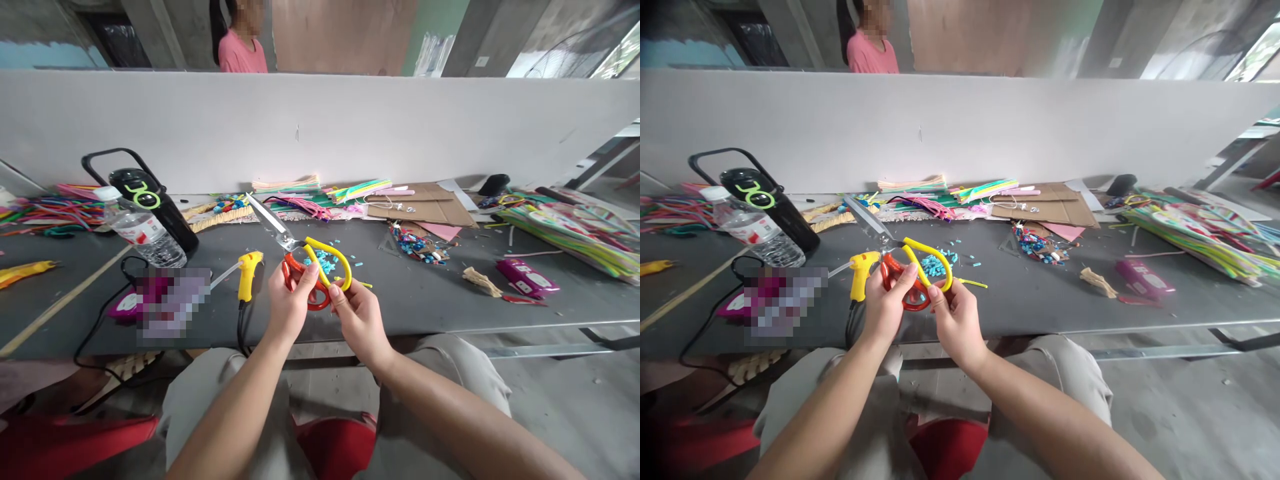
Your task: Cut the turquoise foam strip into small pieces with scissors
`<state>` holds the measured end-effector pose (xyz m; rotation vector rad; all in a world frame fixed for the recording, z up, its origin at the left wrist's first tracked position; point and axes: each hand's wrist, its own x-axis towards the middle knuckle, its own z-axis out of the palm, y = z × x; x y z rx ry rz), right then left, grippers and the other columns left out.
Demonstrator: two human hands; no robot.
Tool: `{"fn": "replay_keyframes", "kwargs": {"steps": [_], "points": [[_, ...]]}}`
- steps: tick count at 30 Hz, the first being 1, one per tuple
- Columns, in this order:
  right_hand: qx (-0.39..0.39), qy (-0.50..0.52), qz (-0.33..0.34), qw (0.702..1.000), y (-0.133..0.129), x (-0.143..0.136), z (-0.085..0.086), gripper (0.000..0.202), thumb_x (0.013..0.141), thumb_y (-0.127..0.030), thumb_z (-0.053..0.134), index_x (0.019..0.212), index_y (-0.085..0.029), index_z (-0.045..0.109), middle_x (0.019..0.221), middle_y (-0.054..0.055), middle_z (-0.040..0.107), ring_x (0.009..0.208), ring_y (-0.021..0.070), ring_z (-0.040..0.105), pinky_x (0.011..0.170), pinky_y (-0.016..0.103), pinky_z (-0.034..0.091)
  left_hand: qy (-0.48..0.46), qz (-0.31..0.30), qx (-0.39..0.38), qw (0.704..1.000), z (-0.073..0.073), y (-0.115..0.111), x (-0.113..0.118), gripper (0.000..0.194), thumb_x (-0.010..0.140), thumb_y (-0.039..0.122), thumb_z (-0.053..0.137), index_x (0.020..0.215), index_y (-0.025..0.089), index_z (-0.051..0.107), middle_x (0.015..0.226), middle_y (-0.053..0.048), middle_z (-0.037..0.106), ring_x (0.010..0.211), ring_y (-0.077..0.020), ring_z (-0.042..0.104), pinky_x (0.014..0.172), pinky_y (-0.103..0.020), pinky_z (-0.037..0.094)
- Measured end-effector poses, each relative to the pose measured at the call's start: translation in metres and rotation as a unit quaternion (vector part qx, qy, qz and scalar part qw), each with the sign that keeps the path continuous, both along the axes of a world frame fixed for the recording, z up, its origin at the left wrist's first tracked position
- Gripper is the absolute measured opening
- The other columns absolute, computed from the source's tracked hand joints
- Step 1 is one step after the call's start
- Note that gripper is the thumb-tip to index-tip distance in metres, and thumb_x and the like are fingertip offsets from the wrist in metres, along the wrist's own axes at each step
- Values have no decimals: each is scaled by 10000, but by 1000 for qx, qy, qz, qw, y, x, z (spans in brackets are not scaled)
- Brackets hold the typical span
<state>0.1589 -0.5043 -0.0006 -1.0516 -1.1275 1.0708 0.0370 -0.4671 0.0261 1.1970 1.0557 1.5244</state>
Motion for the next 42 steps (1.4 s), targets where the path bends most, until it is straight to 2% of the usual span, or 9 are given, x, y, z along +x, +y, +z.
{"fn": "replay_keyframes", "kwargs": {"steps": [7, 12, 15, 18, 26, 28, 32, 37, 42], "points": [[24, -22, -24, 999, 4, -1, -5, 359, 949, -511, 597, 891, -157, 596, 716, -10, 512, 646, 118, 410, 594, 252, 364, -46, -22, -5, 999, -9, 2, 2, 316, 788, 415, 804, 793, 162, 614, 671, 16, 634, 591, -102, 596, 569, -207, 482], [3, -82, 127, 989, 14, 19, 11, 400, 935, -536, 609, 823, -152, 601, 650, -43, 420, 588, 93, 325, 527, 240, 285, -64, 10, -28, 997, -10, 9, -7, 326, 777, 404, 811, 743, 170, 587, 626, 43, 570, 516, -69, 497, 506, -190, 407], [-18, -112, 231, 966, 17, 34, 23, 395, 949, -532, 593, 826, -157, 578, 692, -21, 522, 607, 94, 419, 561, 236, 346, -37, -1, -30, 999, -6, 12, -14, 321, 776, 394, 812, 735, 170, 586, 615, 39, 566, 515, -73, 491, 495, -194, 390], [-50, -112, 271, 955, 17, 39, 27, 393, 949, -541, 587, 842, -163, 565, 713, -5, 585, 605, 101, 482, 583, 243, 402, -2, -8, -7, 1000, -4, 11, -15, 296, 792, 382, 796, 743, 173, 593, 590, 38, 565, 490, -78, 476, 478, -203, 381], [-19, -93, 128, 987, 9, 16, 3, 405, 939, -573, 577, 859, -177, 546, 636, -28, 532, 563, 112, 456, 556, 260, 373, -1, 3, -9, 1000, -9, 8, -8, 315, 799, 407, 786, 754, 176, 576, 572, 50, 544, 468, -74, 474, 469, -204, 368], [-21, -99, 131, 986, 10, 19, 5, 410, 939, -575, 576, 868, -172, 558, 646, -21, 540, 577, 118, 467, 569, 265, 383, -2, -10, -15, 1000, -8, 8, -10, 318, 799, 408, 787, 750, 175, 576, 571, 47, 547, 474, -74, 474, 471, -203, 367], [13, -156, 230, 961, 20, 42, 24, 406, 950, -553, 583, 870, -158, 634, 761, 15, 594, 671, 128, 496, 624, 264, 406, 3, -63, -28, 998, -2, 7, -14, 319, 805, 395, 783, 730, 174, 567, 576, 42, 542, 496, -76, 466, 483, -203, 374], [65, -166, 158, 971, 29, 56, 35, 455, 1029, -528, 443, 858, -162, 652, 815, 39, 630, 708, 136, 522, 659, 267, 424, 42, -146, -36, 988, 3, 2, -11, 305, 822, 389, 768, 730, 175, 571, 613, 40, 522, 524, -80, 458, 478, -204, 384], [54, -139, 100, 984, 24, 42, 24, 414, 1006, -534, 498, 879, -165, 634, 720, 18, 613, 673, 138, 548, 635, 251, 440, 24, -106, -30, 994, -2, 2, -8, 308, 816, 374, 774, 714, 176, 560, 597, 48, 494, 516, -76, 435, 466, -200, 371]]}}
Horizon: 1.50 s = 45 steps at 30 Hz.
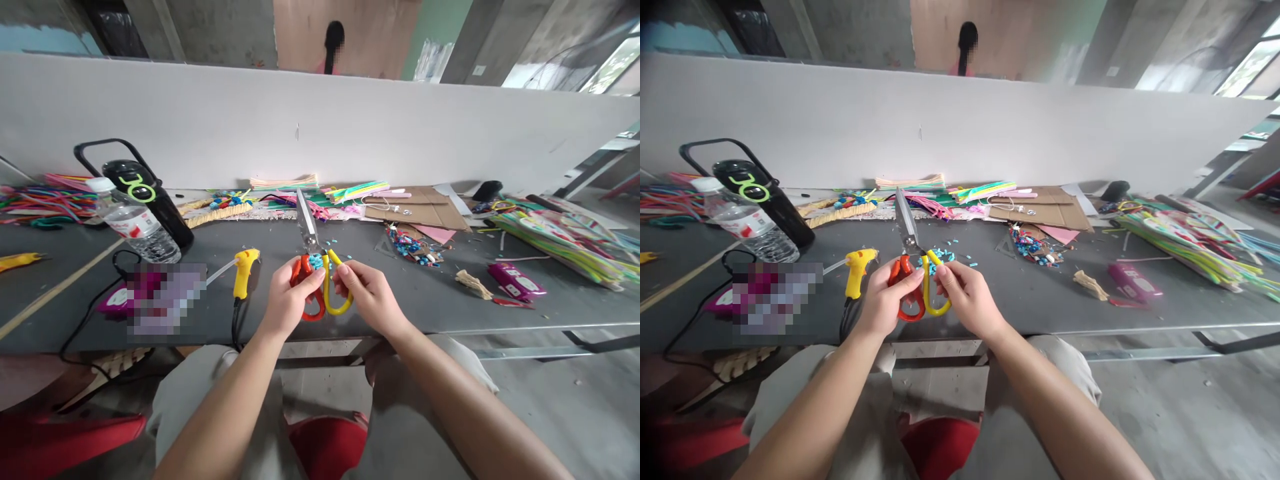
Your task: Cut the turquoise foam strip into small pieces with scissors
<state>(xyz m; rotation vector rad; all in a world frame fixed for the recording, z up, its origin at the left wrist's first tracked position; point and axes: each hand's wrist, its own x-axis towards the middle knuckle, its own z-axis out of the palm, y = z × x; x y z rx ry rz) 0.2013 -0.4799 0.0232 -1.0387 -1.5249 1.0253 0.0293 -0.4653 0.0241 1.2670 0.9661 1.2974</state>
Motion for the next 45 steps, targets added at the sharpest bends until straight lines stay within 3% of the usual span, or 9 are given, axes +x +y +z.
{"fn": "replay_keyframes", "kwargs": {"steps": [11, 16, 20, 25, 29, 38, 45], "points": [[2, -60, -17, 998, -7, -4, -1, 473, 1024, -563, 420, 766, -188, 546, 696, 3, 540, 610, 122, 433, 584, 257, 374, -23, 47, -14, 999, 0, 4, -1, 310, 780, 347, 779, 669, 178, 544, 558, 54, 479, 472, -72, 399, 450, -208, 327], [-29, -28, -8, 999, -8, -6, -3, 466, 990, -612, 459, 857, -183, 584, 744, 11, 556, 633, 130, 486, 591, 259, 418, -17, 62, -5, 998, 0, 5, -4, 311, 778, 352, 783, 684, 180, 542, 550, 57, 459, 469, -73, 385, 452, -208, 313], [-82, -13, 36, 996, -11, -10, -6, 455, 988, -608, 467, 858, -182, 561, 722, 3, 577, 605, 121, 531, 579, 255, 446, -11, 71, 8, 997, 2, 6, -7, 295, 802, 348, 770, 692, 182, 552, 548, 52, 470, 479, -76, 405, 465, -209, 316], [-121, 54, 102, 986, -14, -16, -7, 333, 945, -511, 616, 900, -191, 533, 690, -21, 615, 557, 101, 532, 551, 242, 458, -21, 95, 10, 995, -1, 8, -8, 308, 805, 354, 769, 684, 185, 542, 533, 53, 465, 478, -79, 406, 468, -209, 317], [-121, 91, 103, 983, -16, -20, -9, 316, 874, -444, 726, 947, -182, 565, 725, -18, 639, 581, 104, 571, 571, 249, 492, -32, 109, 1, 994, -1, 9, -8, 319, 794, 372, 777, 682, 185, 544, 549, 49, 470, 472, -80, 401, 464, -217, 317], [-126, 140, 47, 981, -19, -28, -18, 389, 822, -492, 770, 958, -182, 578, 693, 2, 687, 554, 121, 621, 543, 258, 520, -53, 97, -10, 994, -1, 5, -6, 320, 799, 403, 777, 719, 187, 554, 579, 48, 488, 484, -82, 434, 469, -215, 338], [-113, 124, 8, 986, -20, -28, -17, 420, 821, -541, 750, 949, -182, 573, 678, -9, 628, 583, 131, 587, 547, 264, 481, -6, 15, 10, 1000, 1, 4, -9, 312, 823, 427, 758, 752, 186, 573, 593, 24, 591, 496, -101, 495, 498, -229, 402]]}}
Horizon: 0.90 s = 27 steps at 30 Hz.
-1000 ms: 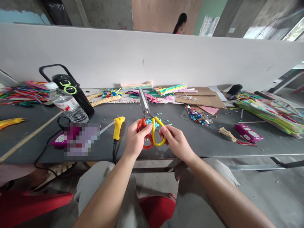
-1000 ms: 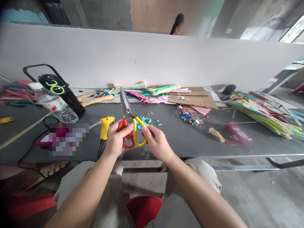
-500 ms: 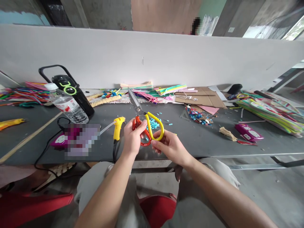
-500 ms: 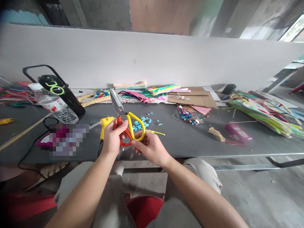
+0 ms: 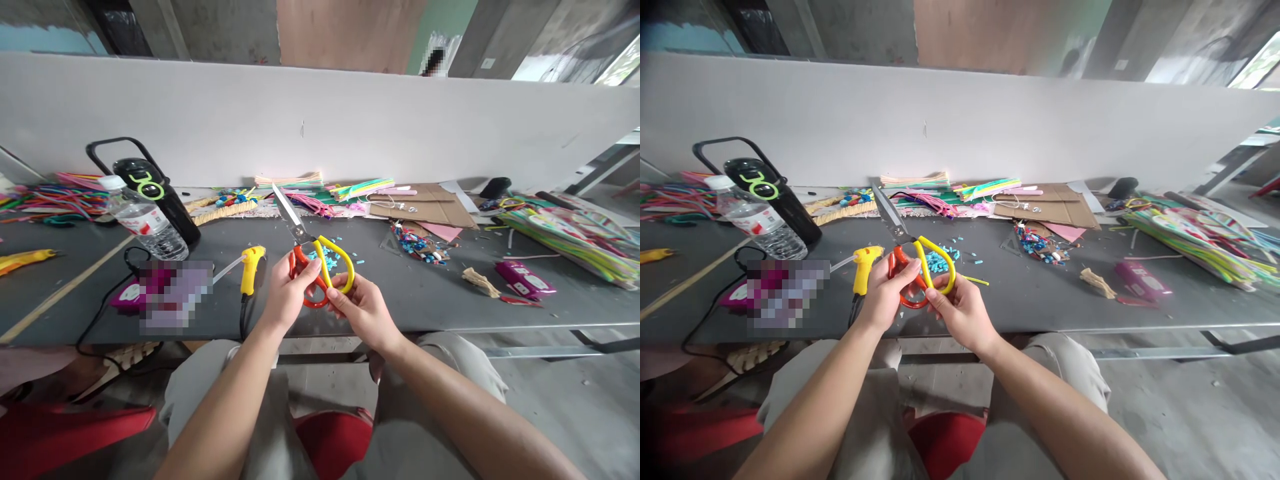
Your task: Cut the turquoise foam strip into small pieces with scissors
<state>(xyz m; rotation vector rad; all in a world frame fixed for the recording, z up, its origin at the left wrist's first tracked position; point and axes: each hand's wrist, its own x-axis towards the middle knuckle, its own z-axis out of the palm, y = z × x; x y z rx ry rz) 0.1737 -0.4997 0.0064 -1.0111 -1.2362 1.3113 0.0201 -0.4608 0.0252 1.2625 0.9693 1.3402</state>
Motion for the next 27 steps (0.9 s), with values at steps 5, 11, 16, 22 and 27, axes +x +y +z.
{"fn": "replay_keyframes", "kwargs": {"steps": [5, 11, 16, 22, 27], "points": [[43, -21, -20, 999, 1, -1, -2, 368, 880, -525, 689, 972, -189, 570, 767, -5, 591, 625, 125, 560, 588, 273, 473, 15, -23, -12, 1000, 3, -2, 0, 315, 826, 439, 756, 767, 182, 583, 639, 2, 636, 517, -114, 528, 524, -244, 437], [35, -27, -18, 999, 4, 2, 0, 399, 881, -562, 663, 1005, -203, 538, 691, -40, 505, 586, 122, 472, 565, 273, 424, 16, -18, -16, 1000, 3, -4, 2, 291, 814, 417, 772, 761, 182, 608, 621, 15, 584, 548, -118, 531, 554, -246, 448], [32, -38, -28, 998, 6, 2, 3, 388, 886, -565, 653, 948, -201, 536, 630, -68, 409, 531, 99, 340, 503, 256, 306, 16, -16, -30, 999, 1, -5, 6, 297, 811, 405, 776, 746, 177, 598, 610, 22, 561, 541, -108, 520, 537, -236, 443], [155, -160, -165, 961, 10, 7, 6, 406, 930, -450, 623, 1222, -190, 517, 997, 73, 616, 853, 201, 587, 722, 330, 490, 0, 37, -23, 999, -4, 0, 16, 323, 835, 462, 745, 803, 176, 597, 669, 26, 574, 580, -97, 524, 562, -214, 448], [313, -384, -134, 858, 13, 16, 17, 388, 876, -271, 623, 1245, -183, 544, 1203, 161, 633, 1109, 305, 583, 946, 456, 474, 45, 80, -4, 996, -7, 3, 16, 345, 891, 525, 655, 860, 193, 570, 738, -1, 619, 660, -145, 590, 604, -244, 475]]}}
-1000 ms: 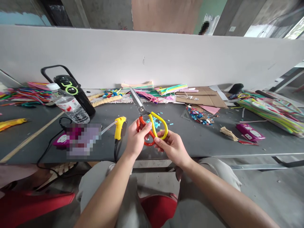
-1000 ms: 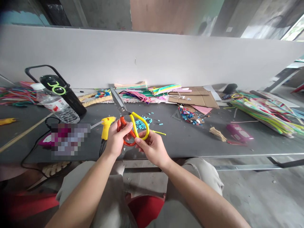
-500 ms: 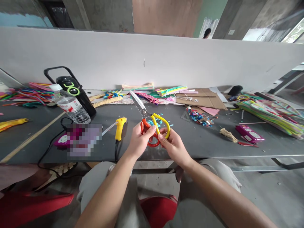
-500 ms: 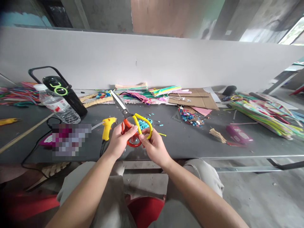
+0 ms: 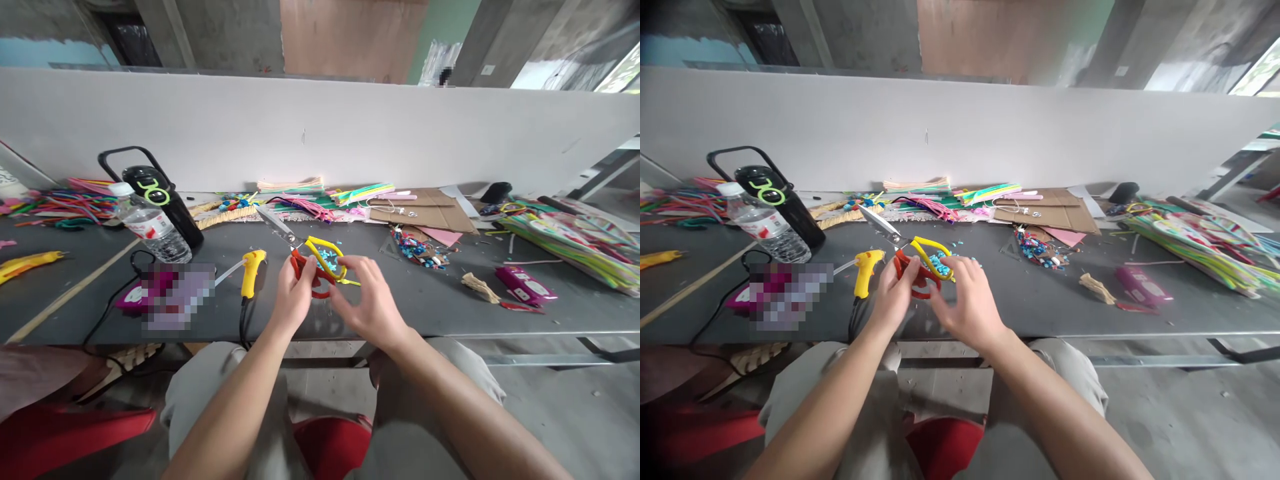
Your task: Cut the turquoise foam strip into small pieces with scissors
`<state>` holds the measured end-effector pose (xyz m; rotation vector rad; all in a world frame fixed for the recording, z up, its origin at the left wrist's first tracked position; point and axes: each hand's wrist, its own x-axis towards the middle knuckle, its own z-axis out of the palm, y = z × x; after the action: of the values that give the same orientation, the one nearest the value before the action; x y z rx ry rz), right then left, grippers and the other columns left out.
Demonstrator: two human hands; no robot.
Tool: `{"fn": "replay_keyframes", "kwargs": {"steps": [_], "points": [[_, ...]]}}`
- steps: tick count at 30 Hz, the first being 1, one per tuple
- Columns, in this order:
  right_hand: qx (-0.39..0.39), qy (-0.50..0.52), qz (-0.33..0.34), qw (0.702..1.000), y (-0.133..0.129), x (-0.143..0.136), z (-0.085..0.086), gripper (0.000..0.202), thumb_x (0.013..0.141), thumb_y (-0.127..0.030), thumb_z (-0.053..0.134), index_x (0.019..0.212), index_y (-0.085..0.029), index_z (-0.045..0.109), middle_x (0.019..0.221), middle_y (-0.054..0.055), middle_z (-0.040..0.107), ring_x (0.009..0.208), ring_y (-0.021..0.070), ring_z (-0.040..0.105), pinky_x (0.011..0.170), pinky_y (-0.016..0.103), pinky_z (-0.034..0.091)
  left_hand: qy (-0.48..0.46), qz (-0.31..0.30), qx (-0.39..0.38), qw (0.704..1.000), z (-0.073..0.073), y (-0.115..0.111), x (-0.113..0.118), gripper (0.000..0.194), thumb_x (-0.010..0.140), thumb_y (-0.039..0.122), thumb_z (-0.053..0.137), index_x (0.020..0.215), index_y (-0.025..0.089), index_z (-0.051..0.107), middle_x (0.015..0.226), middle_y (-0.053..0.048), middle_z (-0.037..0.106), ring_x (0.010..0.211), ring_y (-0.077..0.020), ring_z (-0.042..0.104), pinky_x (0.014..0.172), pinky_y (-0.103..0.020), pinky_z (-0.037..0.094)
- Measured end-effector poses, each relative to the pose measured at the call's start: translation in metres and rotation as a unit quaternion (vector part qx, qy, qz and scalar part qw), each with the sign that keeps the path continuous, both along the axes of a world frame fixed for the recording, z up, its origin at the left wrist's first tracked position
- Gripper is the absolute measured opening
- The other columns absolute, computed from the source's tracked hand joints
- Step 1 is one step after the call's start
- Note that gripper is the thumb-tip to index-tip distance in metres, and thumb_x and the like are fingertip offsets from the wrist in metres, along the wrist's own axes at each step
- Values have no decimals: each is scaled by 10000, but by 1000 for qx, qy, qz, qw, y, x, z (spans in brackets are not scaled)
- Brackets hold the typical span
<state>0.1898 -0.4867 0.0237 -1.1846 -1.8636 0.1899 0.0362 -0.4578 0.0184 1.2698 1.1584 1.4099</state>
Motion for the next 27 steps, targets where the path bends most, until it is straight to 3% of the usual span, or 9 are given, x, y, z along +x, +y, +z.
{"fn": "replay_keyframes", "kwargs": {"steps": [4, 6, 9, 11, 14, 16, 21, 24, 27], "points": [[-139, -82, 30, 987, 17, 4, 3, 537, 774, -154, 571, 1307, -132, 500, 1019, 141, 711, 892, 287, 653, 787, 400, 503, 142, -81, 34, 986, 5, -8, 7, 309, 964, 515, 541, 936, 208, 572, 844, -49, 657, 773, -202, 636, 684, -301, 498], [-203, -60, 29, 977, 30, 15, 4, 457, 760, -173, 571, 1216, -158, 541, 926, 96, 715, 783, 249, 651, 688, 338, 481, 246, -128, 63, 959, 13, -14, 8, 321, 989, 507, 486, 979, 207, 600, 934, -81, 675, 884, -235, 648, 784, -342, 507], [-192, -25, 8, 981, 54, 46, 5, 254, 757, -238, 597, 1007, -204, 568, 919, 52, 700, 791, 210, 630, 698, 301, 454, 365, -171, 90, 911, 25, -14, -1, 367, 998, 507, 454, 1179, 224, 602, 1250, -104, 639, 1171, -264, 603, 964, -367, 469], [-188, -20, -25, 982, 71, 71, 3, 260, 742, -274, 629, 979, -212, 541, 908, 33, 682, 763, 193, 611, 680, 291, 439, 437, -162, 77, 881, 27, -4, -14, 399, 967, 513, 500, 1234, 232, 593, 1373, -100, 587, 1205, -275, 599, 957, -365, 465], [-195, -4, -67, 978, 90, 101, -6, 280, 757, -380, 666, 912, -217, 497, 840, 25, 645, 695, 180, 569, 620, 289, 409, 540, -174, -12, 824, 21, 25, -33, 316, 943, 504, 508, 923, 236, 675, 970, -49, 721, 843, -245, 684, 738, -350, 476], [-204, 7, -102, 974, 95, 113, -14, 379, 737, -477, 720, 867, -229, 463, 794, 5, 615, 661, 166, 537, 591, 282, 387, 586, -156, -37, 795, 14, 47, -38, 358, 928, 514, 509, 755, 228, 637, 752, -29, 689, 683, -231, 653, 618, -332, 430], [-243, -19, -114, 963, 92, 129, -32, 547, 667, -621, 785, 813, -241, 419, 715, -47, 540, 617, 130, 445, 573, 264, 359, 585, -151, 58, 795, -8, 89, -23, 199, 888, 382, 602, 991, 230, 678, 1066, -47, 703, 904, -217, 684, 727, -298, 484], [-259, -27, -130, 957, 87, 135, -36, 550, 667, -665, 772, 796, -234, 455, 672, -53, 533, 602, 132, 436, 558, 263, 347, 584, -164, 86, 790, -18, 99, -11, 286, 888, 295, 606, 1158, 232, 677, 1204, -61, 660, 1012, -218, 675, 834, -299, 499], [-271, -21, -116, 955, 83, 136, -35, 528, 676, -666, 766, 794, -223, 504, 674, -40, 571, 607, 138, 462, 551, 260, 341, 595, -146, 104, 784, -25, 102, -7, 292, 896, 267, 595, 1166, 212, 692, 1179, -82, 660, 1034, -252, 664, 857, -333, 504]]}}
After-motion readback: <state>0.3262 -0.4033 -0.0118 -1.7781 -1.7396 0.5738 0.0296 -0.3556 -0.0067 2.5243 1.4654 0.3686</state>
